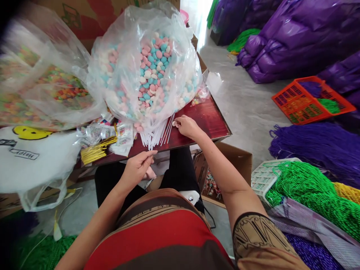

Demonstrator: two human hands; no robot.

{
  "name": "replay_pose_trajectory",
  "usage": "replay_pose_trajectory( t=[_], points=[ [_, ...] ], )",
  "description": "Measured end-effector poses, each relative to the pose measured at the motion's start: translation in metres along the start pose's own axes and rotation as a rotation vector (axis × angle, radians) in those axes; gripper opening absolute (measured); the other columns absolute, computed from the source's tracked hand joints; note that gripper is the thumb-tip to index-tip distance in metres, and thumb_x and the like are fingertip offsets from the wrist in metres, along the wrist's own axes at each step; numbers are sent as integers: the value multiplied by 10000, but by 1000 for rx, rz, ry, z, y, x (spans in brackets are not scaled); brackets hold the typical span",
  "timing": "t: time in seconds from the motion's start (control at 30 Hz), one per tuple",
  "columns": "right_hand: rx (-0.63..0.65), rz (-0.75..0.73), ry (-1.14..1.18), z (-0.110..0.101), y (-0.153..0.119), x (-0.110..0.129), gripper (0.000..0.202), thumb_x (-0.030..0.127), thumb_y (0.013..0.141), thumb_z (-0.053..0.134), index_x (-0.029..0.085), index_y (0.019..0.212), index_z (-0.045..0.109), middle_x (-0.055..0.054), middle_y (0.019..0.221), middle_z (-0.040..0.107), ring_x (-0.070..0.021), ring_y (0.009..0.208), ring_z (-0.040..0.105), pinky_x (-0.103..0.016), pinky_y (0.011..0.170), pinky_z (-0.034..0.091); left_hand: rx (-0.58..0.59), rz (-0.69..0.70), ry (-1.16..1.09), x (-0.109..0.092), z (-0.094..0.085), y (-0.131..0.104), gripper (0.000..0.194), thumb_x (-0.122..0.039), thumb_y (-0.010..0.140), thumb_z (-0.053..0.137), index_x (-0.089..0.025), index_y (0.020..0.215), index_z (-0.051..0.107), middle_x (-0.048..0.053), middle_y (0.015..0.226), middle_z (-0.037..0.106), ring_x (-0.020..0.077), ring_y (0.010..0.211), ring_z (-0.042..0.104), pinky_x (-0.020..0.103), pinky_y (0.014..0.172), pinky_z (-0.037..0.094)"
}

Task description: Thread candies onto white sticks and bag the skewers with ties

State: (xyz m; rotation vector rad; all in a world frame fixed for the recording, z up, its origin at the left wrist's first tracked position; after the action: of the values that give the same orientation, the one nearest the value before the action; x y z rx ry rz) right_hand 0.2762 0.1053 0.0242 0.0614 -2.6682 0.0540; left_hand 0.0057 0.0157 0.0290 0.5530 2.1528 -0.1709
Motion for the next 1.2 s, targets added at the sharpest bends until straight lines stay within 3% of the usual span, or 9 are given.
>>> replay_pose_trajectory(
  t=[0.1,0.27,0.4,0.57,0.67,0.8,0.93,1.1,1.2],
  points=[
    [-26,47,-22,4,-3,6,334,154,889,571,152,1146,785,-140,1130,751,-249,1005,680,-335,916,508,-101,148,316,-13,6,22,298,-212,1005,518,-204,1161,772,80,981,764,207,960,690,329,898,538],
    [-90,105,81,11,-6,9,333,116,858,553,174,1047,821,-114,1126,781,-247,1045,705,-361,997,519,36,124,670,-35,24,70,273,-312,1007,560,-159,1087,771,143,1038,742,302,1040,684,415,926,526],
    [-248,199,298,16,-9,-1,364,87,833,510,177,1007,818,-88,1070,803,-220,1021,730,-370,1012,546,143,9,766,-36,37,99,310,-324,976,621,-76,1129,727,214,1129,730,338,1106,695,420,943,528],
    [-326,390,732,26,-9,-15,373,94,803,477,148,994,792,-73,957,803,-161,786,745,-291,753,615,228,-151,799,-36,41,120,334,-146,994,447,-58,1213,683,236,1135,747,315,1052,749,385,862,563],
    [-351,398,762,31,-9,-17,383,90,796,465,146,990,790,-73,961,804,-156,785,748,-280,743,614,261,-224,814,-43,38,129,346,-155,955,476,-58,1212,686,247,1130,755,321,1065,754,374,859,573],
    [-320,341,638,27,-5,-15,442,88,801,444,159,1064,793,-71,1038,811,-176,865,763,-323,850,617,243,-241,843,-47,31,136,358,-223,955,470,-69,1186,697,243,1142,760,340,1093,746,386,885,570],
    [-344,146,366,3,21,-14,468,59,805,444,161,1090,801,-69,1179,795,-210,1138,715,-341,1057,524,212,-248,885,-44,27,136,367,-249,967,449,-78,1196,680,228,1119,767,352,1097,742,390,901,560],
    [-244,62,340,-23,77,-22,358,100,880,455,148,929,807,-19,838,789,-194,960,738,-295,939,548,196,-230,896,-45,31,128,369,-267,1017,400,-70,1202,651,211,1087,768,327,1051,748,376,899,549],
    [-268,24,380,-27,101,-28,374,177,961,428,119,975,797,-19,851,773,-184,961,735,-286,910,546,191,-183,863,-47,34,125,381,-269,1040,380,-37,1206,633,200,1072,765,309,1051,739,365,896,536]
  ],
)
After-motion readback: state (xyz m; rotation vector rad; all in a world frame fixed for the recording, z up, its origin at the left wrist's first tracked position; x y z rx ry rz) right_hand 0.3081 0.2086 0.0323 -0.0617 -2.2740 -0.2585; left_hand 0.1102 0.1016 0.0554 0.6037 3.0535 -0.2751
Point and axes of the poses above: each hand's wrist, its own y-axis towards the middle knuckle, its own z-axis out of the palm, x = y × z, the point moved 1 cm from there along y, towards the middle knuckle
